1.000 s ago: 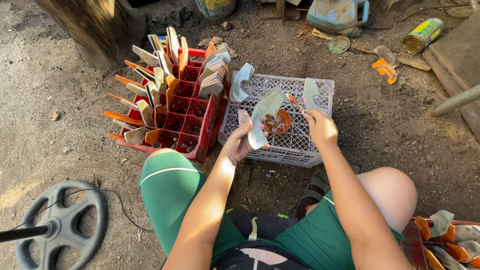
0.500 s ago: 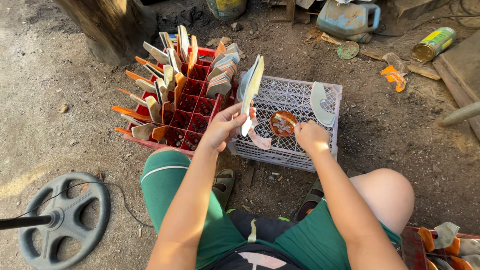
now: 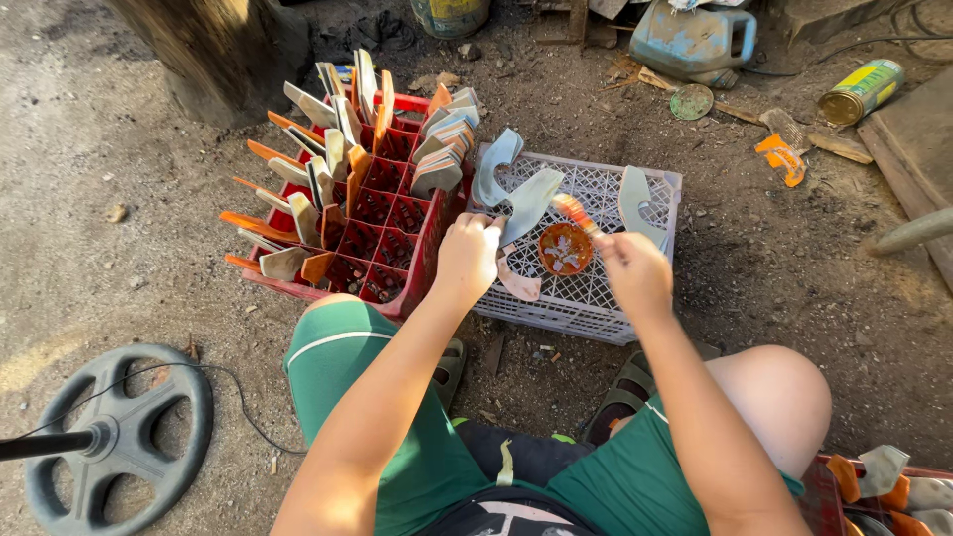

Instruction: The person sits on the ground and uses a small brush to apply orange paint to curved white plastic pieces. They repeatedly dip the brush into a small container of paint, coat each piece, and place it into a red crate. The process is repeated for multiple pieces.

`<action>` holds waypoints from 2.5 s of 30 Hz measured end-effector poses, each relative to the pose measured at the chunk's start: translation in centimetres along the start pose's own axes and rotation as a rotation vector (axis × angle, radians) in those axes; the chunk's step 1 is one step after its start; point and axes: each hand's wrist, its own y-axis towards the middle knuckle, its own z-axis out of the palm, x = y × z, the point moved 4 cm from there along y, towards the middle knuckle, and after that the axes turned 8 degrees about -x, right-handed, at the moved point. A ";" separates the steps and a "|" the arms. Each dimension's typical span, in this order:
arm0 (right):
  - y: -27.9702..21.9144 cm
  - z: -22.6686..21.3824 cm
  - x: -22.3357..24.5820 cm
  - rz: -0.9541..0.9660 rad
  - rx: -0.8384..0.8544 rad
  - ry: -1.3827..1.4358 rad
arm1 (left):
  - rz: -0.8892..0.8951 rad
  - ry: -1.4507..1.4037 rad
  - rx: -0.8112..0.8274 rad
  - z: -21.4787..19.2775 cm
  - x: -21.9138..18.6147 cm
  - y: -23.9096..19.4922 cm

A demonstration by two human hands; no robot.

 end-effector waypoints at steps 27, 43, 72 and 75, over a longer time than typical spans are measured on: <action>-0.5 2.1 0.2 -0.071 -0.031 0.280 | -1.115 -1.902 0.334 2.1 -0.1 -0.9; 0.1 4.0 -4.8 -0.029 0.015 -0.021 | -0.875 -1.893 0.382 1.0 -1.0 -1.0; 1.1 10.3 -11.4 0.322 0.560 -0.203 | -1.140 -1.731 0.132 4.9 2.0 -2.4; 1.8 7.4 -11.4 0.474 0.540 0.110 | -1.092 -1.719 0.170 4.8 1.5 -2.1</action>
